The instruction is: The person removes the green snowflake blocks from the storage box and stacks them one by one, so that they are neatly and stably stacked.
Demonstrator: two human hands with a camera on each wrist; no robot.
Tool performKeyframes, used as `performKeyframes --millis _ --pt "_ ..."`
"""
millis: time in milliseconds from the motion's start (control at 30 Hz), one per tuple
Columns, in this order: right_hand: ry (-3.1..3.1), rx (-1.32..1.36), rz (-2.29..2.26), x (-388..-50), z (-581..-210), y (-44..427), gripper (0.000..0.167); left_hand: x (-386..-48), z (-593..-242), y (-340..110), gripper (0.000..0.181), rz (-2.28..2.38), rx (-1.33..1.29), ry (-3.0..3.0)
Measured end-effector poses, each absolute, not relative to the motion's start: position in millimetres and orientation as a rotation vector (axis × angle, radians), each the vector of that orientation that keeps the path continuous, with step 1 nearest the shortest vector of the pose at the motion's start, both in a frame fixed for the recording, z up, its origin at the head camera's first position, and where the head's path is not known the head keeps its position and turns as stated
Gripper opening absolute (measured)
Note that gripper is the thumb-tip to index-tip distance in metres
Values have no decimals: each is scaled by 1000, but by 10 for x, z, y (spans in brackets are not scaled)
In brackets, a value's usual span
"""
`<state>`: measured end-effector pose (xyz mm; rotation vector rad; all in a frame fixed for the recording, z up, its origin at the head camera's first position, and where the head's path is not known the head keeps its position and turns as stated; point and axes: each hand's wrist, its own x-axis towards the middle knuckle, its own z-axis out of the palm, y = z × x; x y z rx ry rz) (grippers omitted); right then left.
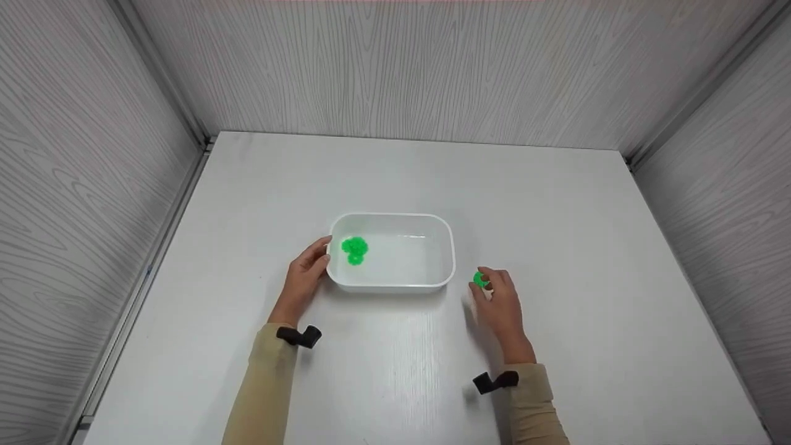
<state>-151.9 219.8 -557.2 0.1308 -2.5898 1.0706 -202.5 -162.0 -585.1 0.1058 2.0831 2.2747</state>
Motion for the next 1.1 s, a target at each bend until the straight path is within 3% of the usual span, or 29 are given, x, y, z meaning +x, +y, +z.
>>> performKeyframes --millis 533,1100 --pt "-2507 352 1037 -1686 -5224 1864 30 -1944 -5644 -1608 43 2274 165 2072" --pt "-2504 571 992 -1867 -5199 1414 30 -1940 -5646 -1602 44 2272 185 2073"
